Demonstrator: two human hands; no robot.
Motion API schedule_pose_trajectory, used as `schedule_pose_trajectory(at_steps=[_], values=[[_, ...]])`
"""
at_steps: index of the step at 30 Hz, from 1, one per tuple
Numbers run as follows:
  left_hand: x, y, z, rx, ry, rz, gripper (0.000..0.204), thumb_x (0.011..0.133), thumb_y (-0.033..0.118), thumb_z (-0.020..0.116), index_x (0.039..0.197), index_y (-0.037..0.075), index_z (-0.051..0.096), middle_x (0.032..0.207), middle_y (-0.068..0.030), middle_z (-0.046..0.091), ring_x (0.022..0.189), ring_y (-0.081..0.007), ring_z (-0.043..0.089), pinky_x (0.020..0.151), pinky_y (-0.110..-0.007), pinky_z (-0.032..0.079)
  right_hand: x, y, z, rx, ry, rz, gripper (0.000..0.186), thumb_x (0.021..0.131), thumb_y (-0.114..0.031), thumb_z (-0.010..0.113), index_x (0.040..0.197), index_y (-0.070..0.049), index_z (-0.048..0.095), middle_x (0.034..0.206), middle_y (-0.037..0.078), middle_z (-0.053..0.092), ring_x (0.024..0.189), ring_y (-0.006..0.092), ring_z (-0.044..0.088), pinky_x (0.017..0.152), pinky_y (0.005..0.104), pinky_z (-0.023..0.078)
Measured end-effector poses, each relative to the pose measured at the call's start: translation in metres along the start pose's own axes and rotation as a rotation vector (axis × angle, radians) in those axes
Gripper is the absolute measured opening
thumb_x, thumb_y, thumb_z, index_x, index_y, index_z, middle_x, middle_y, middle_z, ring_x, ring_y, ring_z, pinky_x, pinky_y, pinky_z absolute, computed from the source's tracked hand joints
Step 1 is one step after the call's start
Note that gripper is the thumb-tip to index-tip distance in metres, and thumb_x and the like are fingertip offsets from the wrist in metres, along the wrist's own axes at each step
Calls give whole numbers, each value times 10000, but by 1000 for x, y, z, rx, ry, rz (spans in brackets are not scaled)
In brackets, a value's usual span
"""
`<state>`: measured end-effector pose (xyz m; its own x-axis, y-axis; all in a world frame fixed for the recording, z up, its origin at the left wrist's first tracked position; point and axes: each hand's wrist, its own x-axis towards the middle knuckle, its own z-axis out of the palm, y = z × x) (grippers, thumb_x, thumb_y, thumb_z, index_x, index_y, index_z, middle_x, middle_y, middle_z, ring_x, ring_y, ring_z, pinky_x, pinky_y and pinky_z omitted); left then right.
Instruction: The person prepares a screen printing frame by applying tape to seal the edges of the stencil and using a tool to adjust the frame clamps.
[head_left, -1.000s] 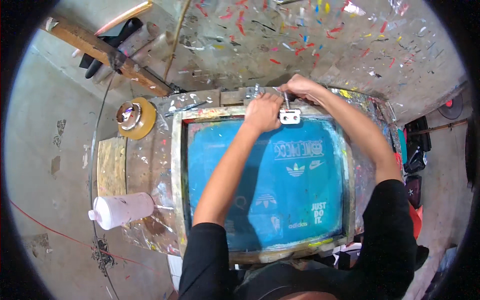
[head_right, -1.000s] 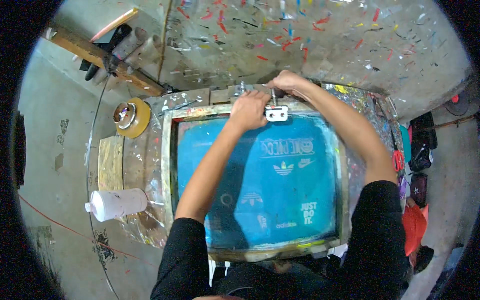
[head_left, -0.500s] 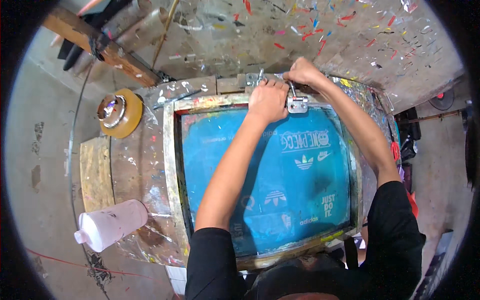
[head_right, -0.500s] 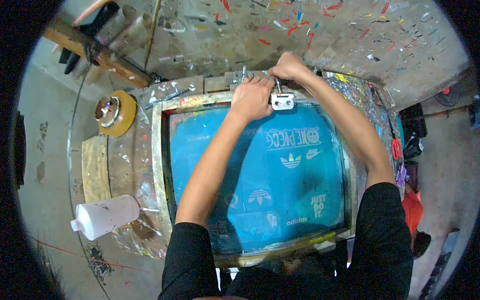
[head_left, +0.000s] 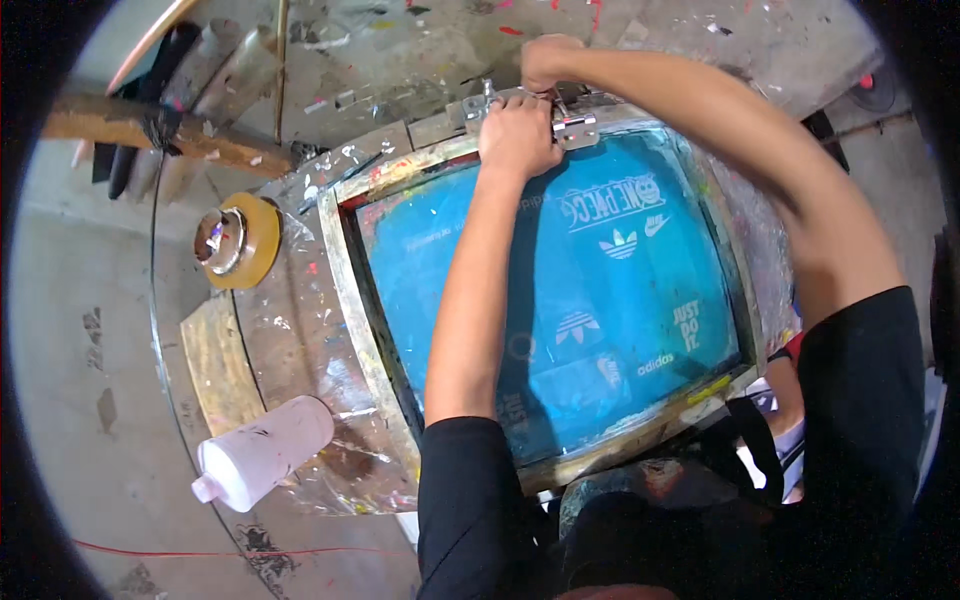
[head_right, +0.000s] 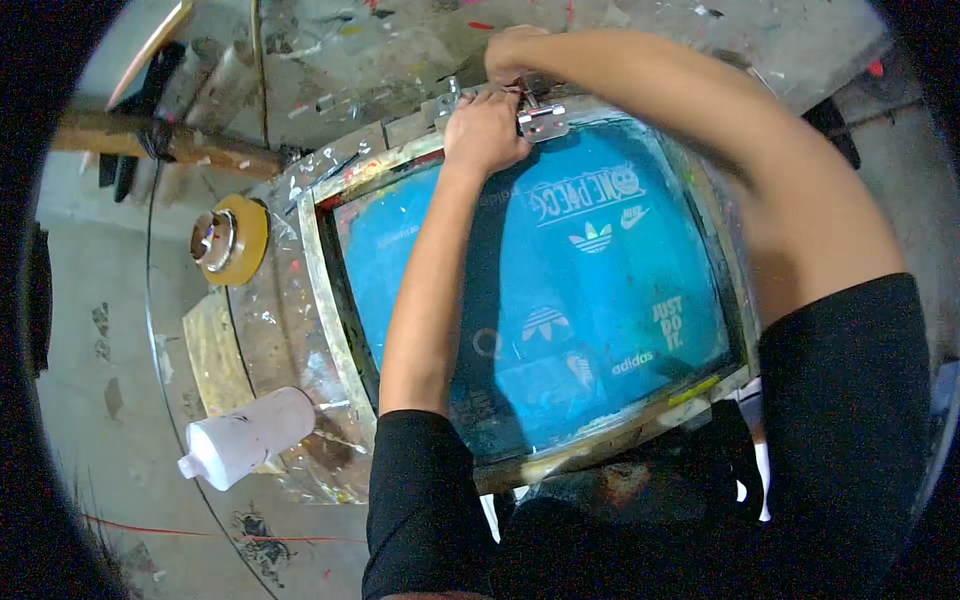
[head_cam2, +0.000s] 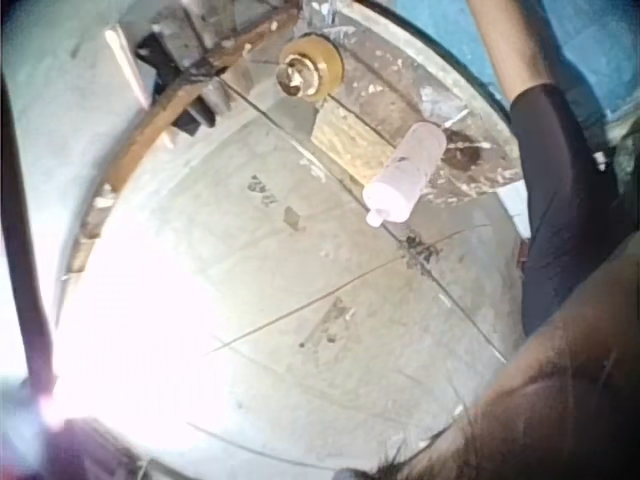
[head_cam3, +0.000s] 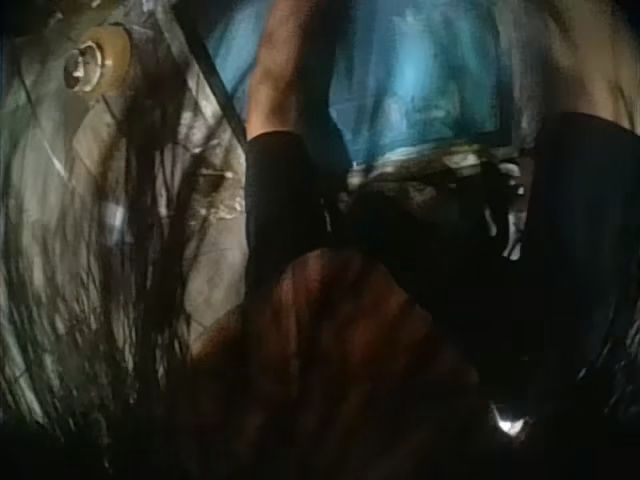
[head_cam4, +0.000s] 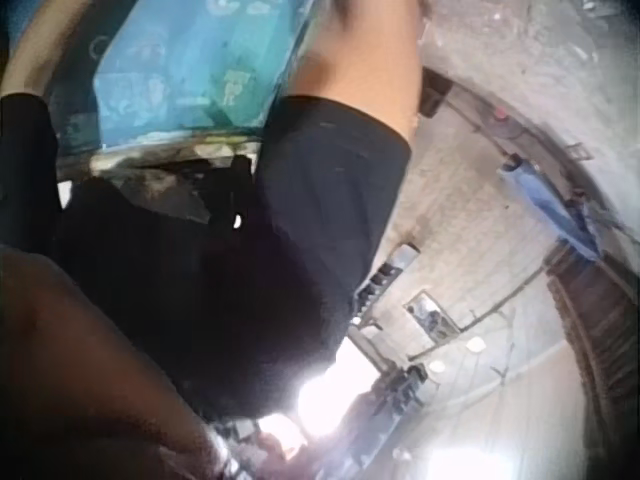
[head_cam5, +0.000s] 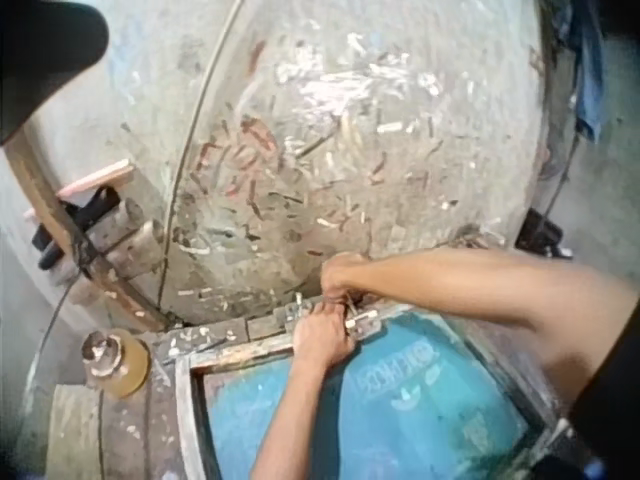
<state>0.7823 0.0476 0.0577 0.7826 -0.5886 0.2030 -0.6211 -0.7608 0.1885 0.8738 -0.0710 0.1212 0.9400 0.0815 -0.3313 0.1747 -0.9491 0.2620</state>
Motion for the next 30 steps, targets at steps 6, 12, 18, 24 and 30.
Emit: schedule_pose_trajectory(at_steps=[6, 12, 18, 24, 30], values=[[-1, -6, 0, -35, 41, 78, 703, 858, 386, 728, 1422, 30, 509, 1424, -185, 552, 1330, -327, 519, 1107, -452, 410, -18, 3, 11, 282, 234, 102, 342, 772, -274, 685, 1016, -57, 786, 1120, 225, 731, 1052, 360, 718, 890, 479, 574], [-92, -2, -46, -71, 205, 124, 671, 855, 297, 762, 1400, -7, 517, 1464, -219, 504, 1343, -407, 484, 1121, -463, 405, -181, 42, 28, 693, 489, -222, 481, 919, -470, 611, 765, -20, 685, 823, 229, 694, 819, 432, 680, 741, 537, 531], [-301, 56, -98, -20, 245, -590, 724, 882, 372, 741, 1406, -56, 483, 1437, -290, 491, 1311, -450, 478, 1104, -499, 395, -422, 104, 168, 742, 537, 220, 369, 898, -351, 740, 1002, -13, 634, 953, 184, 651, 858, 389, 635, 728, 461, 493], [-424, 103, -81, 58, 165, -1100, 670, 897, 326, 738, 1348, -108, 498, 1275, -318, 584, 1221, -457, 515, 1057, -492, 408, -478, 82, 240, 801, 482, 356, 471, 899, -307, 730, 1194, 40, 610, 1066, 223, 636, 984, 434, 630, 836, 483, 503], [-412, 99, -99, 26, 89, -1201, 371, 915, 257, 721, 1054, -69, 610, 1043, -285, 667, 1013, -457, 609, 875, -511, 467, -477, 91, 243, 825, 446, 356, 460, 921, -279, 683, 1240, 41, 596, 1133, 232, 633, 1050, 463, 621, 887, 514, 493]])
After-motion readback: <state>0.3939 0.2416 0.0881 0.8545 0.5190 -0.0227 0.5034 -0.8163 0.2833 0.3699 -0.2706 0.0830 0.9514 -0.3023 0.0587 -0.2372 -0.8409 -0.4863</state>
